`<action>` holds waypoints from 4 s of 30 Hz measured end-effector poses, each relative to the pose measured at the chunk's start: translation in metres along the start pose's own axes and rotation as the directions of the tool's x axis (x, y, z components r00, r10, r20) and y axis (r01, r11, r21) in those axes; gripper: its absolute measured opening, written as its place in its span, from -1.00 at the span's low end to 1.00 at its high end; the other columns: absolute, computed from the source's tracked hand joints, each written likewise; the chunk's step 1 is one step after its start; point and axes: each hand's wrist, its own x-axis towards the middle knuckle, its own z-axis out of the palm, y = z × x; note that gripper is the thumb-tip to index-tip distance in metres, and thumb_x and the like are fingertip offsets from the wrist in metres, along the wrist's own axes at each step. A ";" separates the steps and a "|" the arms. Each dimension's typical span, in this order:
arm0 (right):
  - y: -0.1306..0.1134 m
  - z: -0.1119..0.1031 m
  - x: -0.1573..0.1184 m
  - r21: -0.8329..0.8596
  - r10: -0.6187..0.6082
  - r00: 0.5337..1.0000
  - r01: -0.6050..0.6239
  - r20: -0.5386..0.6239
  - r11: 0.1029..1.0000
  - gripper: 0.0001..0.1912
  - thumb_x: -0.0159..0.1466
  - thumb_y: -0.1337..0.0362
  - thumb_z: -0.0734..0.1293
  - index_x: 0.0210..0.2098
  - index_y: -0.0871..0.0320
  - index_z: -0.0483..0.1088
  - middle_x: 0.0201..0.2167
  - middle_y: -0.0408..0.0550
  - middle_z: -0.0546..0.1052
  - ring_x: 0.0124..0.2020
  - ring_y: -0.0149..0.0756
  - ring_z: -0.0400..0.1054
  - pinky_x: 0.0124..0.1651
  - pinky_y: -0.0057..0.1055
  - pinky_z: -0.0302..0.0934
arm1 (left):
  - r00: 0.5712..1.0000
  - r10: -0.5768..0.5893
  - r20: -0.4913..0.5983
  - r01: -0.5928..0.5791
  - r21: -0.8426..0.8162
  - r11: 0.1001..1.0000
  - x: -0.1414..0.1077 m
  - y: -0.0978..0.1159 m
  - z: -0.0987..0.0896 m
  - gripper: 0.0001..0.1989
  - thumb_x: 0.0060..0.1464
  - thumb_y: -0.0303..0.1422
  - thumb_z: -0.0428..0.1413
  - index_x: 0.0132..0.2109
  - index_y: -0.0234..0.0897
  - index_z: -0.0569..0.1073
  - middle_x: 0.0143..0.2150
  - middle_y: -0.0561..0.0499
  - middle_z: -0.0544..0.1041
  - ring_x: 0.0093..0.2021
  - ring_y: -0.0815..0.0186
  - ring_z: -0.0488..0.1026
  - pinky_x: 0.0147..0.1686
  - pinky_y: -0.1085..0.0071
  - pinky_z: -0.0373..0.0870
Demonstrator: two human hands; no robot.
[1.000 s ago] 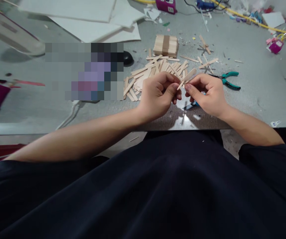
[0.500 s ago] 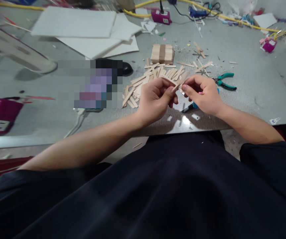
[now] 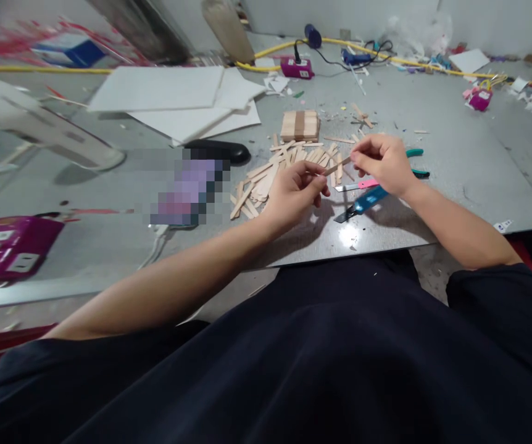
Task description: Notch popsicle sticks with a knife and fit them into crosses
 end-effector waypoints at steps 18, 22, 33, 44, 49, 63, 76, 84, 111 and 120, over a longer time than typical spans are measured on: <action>0.041 -0.012 0.171 -0.604 0.150 0.981 -0.196 -0.125 0.773 -0.61 0.48 0.04 0.49 0.07 0.20 0.77 0.04 0.23 0.80 0.13 0.13 0.68 0.31 -0.03 0.52 | 1.000 -0.012 0.025 0.010 0.063 0.998 -0.004 -0.005 0.002 -0.94 0.41 -0.41 0.22 -0.14 -0.21 0.54 -0.38 0.07 0.58 -0.38 0.37 0.52 -0.34 0.41 0.42; 0.057 -0.017 0.181 -0.639 0.227 0.971 -0.222 -0.075 0.736 -0.61 0.40 0.01 0.61 0.03 0.16 0.81 -0.01 0.22 0.82 0.15 0.23 0.68 0.33 0.02 0.54 | 0.998 -0.006 0.064 0.000 0.089 0.996 -0.007 -0.002 0.001 -0.93 0.40 -0.35 0.20 -0.13 -0.20 0.52 -0.39 0.09 0.57 -0.38 0.36 0.52 -0.32 0.40 0.43; 0.053 -0.079 0.140 -0.692 0.215 0.977 -0.146 0.013 0.707 -0.51 0.47 0.07 0.56 0.26 0.22 0.75 0.18 0.28 0.80 0.11 0.07 0.67 0.31 -0.02 0.53 | 0.995 -0.028 0.097 0.014 0.141 0.990 -0.013 -0.002 0.006 -0.92 0.35 -0.28 0.27 -0.12 -0.17 0.58 -0.37 0.09 0.61 -0.40 0.33 0.51 -0.36 0.39 0.37; 0.074 -0.074 0.108 -0.686 0.274 0.960 -0.164 0.053 0.709 -0.66 0.46 0.16 0.50 0.07 0.19 0.83 -0.24 0.09 0.82 -0.12 -0.02 0.67 0.09 -0.12 0.50 | 0.997 0.017 0.074 -0.030 0.187 0.982 -0.005 0.000 -0.002 -0.90 0.33 -0.27 0.26 -0.15 -0.18 0.56 -0.45 0.09 0.55 -0.47 0.34 0.44 -0.39 0.37 0.37; 0.075 -0.084 0.104 -0.731 0.206 0.977 -0.179 -0.054 0.658 -0.70 0.52 0.24 0.46 0.11 0.20 0.78 0.06 0.27 0.80 0.12 0.13 0.63 0.27 0.00 0.42 | 0.996 0.044 -0.075 -0.024 0.255 0.967 0.021 -0.001 -0.029 -0.95 0.34 -0.33 0.21 -0.17 -0.16 0.52 -0.40 0.06 0.56 -0.48 0.34 0.41 -0.38 0.35 0.38; -0.017 -0.031 0.043 -0.638 0.159 0.869 0.209 0.469 0.741 -0.85 0.35 0.12 0.65 -0.17 -0.01 0.72 -0.14 -0.02 0.76 -0.14 -0.03 0.60 -0.06 -0.08 0.36 | 0.989 0.064 0.136 -0.149 0.844 0.514 0.038 -0.008 -0.049 -0.90 0.27 -0.29 0.29 -0.14 -0.17 0.68 -0.11 -0.24 0.63 0.00 -0.15 0.53 0.19 -0.11 0.45; -0.011 -0.009 0.043 -0.792 0.462 0.722 0.196 0.516 0.578 -0.87 0.32 0.37 0.57 -0.14 0.06 0.69 -0.16 -0.04 0.79 -0.11 -0.08 0.64 -0.11 -0.20 0.33 | 0.987 -0.091 0.135 -0.077 0.880 0.469 0.041 -0.012 -0.059 -0.79 0.04 -0.51 0.27 -0.23 -0.08 0.68 -0.13 -0.12 0.68 -0.03 -0.07 0.61 0.09 0.01 0.50; -0.004 -0.017 0.047 -0.803 0.486 0.725 0.155 0.488 0.575 -0.70 0.33 0.35 0.58 0.04 0.07 0.61 -0.04 0.05 0.76 -0.07 -0.02 0.62 -0.11 -0.17 0.33 | 0.979 -0.066 0.194 -0.144 0.880 0.452 0.040 -0.010 -0.059 -0.78 0.05 -0.58 0.25 -0.25 -0.13 0.58 -0.11 -0.13 0.64 -0.01 -0.02 0.55 0.12 0.05 0.48; 0.051 0.032 0.058 -0.524 -0.083 0.799 0.465 0.596 0.713 -0.66 0.43 0.44 0.33 -0.05 0.11 0.77 0.17 0.20 0.66 0.08 -0.03 0.54 0.11 -0.14 0.40 | 0.936 -0.264 -0.233 0.196 -0.278 0.940 0.039 0.010 -0.036 -0.88 0.05 -0.48 0.33 -0.27 -0.20 0.57 -0.46 0.08 0.50 -0.48 0.42 0.44 -0.48 0.54 0.30; 0.043 0.049 0.051 -0.475 -0.090 0.747 0.505 0.658 0.721 -0.83 0.43 0.31 0.47 -0.17 0.08 0.78 -0.09 0.08 0.76 0.10 0.04 0.55 0.22 -0.04 0.26 | 0.969 -0.130 -0.210 0.102 -0.137 0.985 0.032 0.003 -0.032 -0.86 0.12 -0.51 0.25 -0.25 -0.16 0.53 -0.42 0.11 0.51 -0.48 0.38 0.42 -0.42 0.37 0.32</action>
